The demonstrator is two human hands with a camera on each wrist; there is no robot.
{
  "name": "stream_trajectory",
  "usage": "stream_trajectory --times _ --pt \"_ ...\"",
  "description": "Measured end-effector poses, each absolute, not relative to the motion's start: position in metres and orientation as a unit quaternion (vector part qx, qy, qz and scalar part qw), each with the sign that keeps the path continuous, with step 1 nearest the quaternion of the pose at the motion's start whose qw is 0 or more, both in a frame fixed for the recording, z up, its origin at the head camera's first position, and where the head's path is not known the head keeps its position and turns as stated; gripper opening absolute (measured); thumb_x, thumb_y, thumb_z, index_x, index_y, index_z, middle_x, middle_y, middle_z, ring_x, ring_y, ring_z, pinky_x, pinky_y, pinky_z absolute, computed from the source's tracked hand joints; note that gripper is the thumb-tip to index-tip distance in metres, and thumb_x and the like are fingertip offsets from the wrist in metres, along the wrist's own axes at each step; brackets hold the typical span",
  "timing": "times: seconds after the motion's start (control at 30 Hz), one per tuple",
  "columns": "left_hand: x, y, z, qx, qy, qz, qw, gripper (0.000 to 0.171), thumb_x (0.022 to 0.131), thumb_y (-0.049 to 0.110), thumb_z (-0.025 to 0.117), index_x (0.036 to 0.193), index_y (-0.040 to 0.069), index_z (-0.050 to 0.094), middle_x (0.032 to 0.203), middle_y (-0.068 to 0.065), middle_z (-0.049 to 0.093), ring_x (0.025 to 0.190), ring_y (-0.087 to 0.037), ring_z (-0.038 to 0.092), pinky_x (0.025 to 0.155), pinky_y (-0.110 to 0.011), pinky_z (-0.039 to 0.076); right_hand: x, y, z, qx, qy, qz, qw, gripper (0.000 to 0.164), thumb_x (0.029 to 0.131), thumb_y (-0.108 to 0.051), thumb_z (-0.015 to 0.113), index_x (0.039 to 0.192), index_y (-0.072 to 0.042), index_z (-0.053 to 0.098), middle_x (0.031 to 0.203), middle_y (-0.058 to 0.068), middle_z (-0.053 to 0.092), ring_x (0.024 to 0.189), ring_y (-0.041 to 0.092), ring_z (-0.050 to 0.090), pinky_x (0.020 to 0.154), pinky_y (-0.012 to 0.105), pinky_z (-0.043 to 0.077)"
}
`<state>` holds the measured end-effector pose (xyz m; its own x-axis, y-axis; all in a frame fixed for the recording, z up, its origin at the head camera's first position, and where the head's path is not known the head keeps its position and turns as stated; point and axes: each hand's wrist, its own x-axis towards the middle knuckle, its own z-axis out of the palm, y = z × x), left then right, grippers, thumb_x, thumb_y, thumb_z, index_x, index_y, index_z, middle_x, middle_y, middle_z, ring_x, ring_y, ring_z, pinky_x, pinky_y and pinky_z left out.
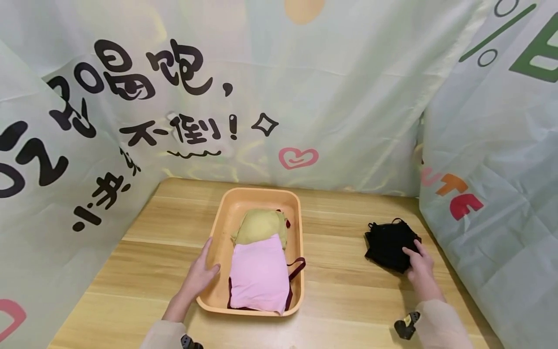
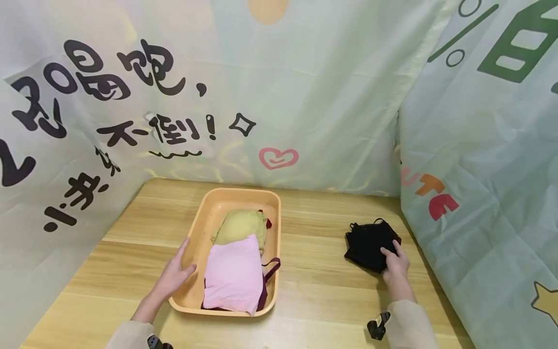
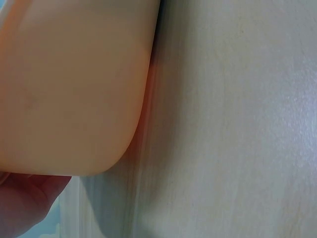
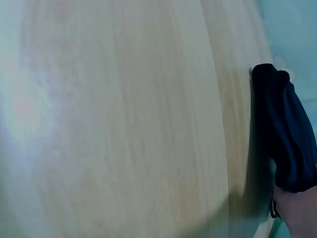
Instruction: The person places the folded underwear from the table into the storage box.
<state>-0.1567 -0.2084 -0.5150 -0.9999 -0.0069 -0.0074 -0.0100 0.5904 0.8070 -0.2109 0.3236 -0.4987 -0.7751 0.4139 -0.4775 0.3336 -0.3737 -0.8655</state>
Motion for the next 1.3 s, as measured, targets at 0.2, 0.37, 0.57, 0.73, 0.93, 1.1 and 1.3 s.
stream_trajectory --times 0.2,0.37,0.57,0.73,0.93,1.1,1.3 --pt "-0.156 -0.21 -0.514 -0.005 0.89 0.455 0.001 0.079 0.08 -0.003 0.056 0.145 0.003 0.013 0.144 -0.029 0.021 0.125 -0.049 0.027 0.102 -0.057 0.024 -0.205 0.311 -0.498 -0.322 -0.578 0.749 0.015 0.068 0.09 -0.014 0.051 0.145 -0.034 0.016 0.151 -0.011 -0.01 0.135 0.018 0.004 0.107 0.026 0.019" --pt "-0.156 -0.211 -0.514 0.0 0.888 0.46 -0.002 0.079 0.08 -0.003 0.056 0.145 0.003 0.013 0.144 -0.029 0.021 0.125 -0.049 0.027 0.102 -0.057 0.025 -0.202 0.303 -0.496 -0.323 -0.567 0.757 0.007 0.065 0.089 -0.012 0.052 0.144 -0.035 0.024 0.152 -0.013 -0.001 0.114 0.008 0.038 0.062 0.01 0.035" --pt "-0.155 -0.211 -0.516 -0.003 0.888 0.461 0.005 0.079 0.08 -0.002 0.056 0.146 0.004 0.012 0.145 -0.028 0.019 0.127 -0.048 0.025 0.103 -0.057 0.023 -0.199 0.289 -0.486 -0.31 -0.538 0.784 -0.017 0.066 0.089 -0.008 0.049 0.144 -0.033 0.023 0.151 -0.014 0.001 0.086 -0.002 0.048 0.046 0.011 0.03" --pt "-0.155 -0.211 -0.516 -0.008 0.889 0.458 0.012 0.079 0.081 -0.001 0.056 0.146 0.004 0.011 0.146 -0.028 0.019 0.127 -0.048 0.024 0.103 -0.057 0.023 -0.199 0.276 -0.475 -0.292 -0.52 0.801 -0.046 0.065 0.091 -0.008 0.047 0.144 -0.035 0.022 0.151 -0.014 0.003 0.072 -0.004 0.049 0.045 0.011 0.031" --pt "-0.156 -0.21 -0.515 -0.005 0.889 0.457 0.007 0.079 0.081 -0.002 0.056 0.146 0.003 0.012 0.145 -0.029 0.02 0.126 -0.049 0.026 0.102 -0.057 0.024 -0.198 0.261 -0.462 -0.254 -0.53 0.806 -0.068 0.062 0.092 -0.009 0.048 0.145 -0.031 0.023 0.133 -0.01 0.043 0.04 0.003 0.028 0.037 0.015 0.027" --pt "-0.157 -0.209 -0.515 -0.004 0.89 0.457 0.001 0.078 0.08 -0.002 0.057 0.146 0.004 0.014 0.143 -0.03 0.023 0.124 -0.049 0.029 0.102 -0.057 0.026 -0.196 0.251 -0.456 -0.216 -0.535 0.814 -0.065 0.063 0.091 -0.008 0.05 0.146 -0.023 0.022 0.083 -0.019 0.06 0.038 0.003 0.03 0.035 0.015 0.029" --pt "-0.157 -0.21 -0.516 -0.004 0.89 0.456 0.004 0.079 0.08 -0.001 0.057 0.146 0.004 0.013 0.144 -0.029 0.022 0.125 -0.049 0.029 0.102 -0.057 0.025 -0.194 0.238 -0.453 -0.186 -0.485 0.852 -0.065 0.061 0.091 -0.005 0.051 0.143 -0.027 0.029 0.087 -0.016 0.062 0.05 0.001 0.045 0.043 0.013 0.036"
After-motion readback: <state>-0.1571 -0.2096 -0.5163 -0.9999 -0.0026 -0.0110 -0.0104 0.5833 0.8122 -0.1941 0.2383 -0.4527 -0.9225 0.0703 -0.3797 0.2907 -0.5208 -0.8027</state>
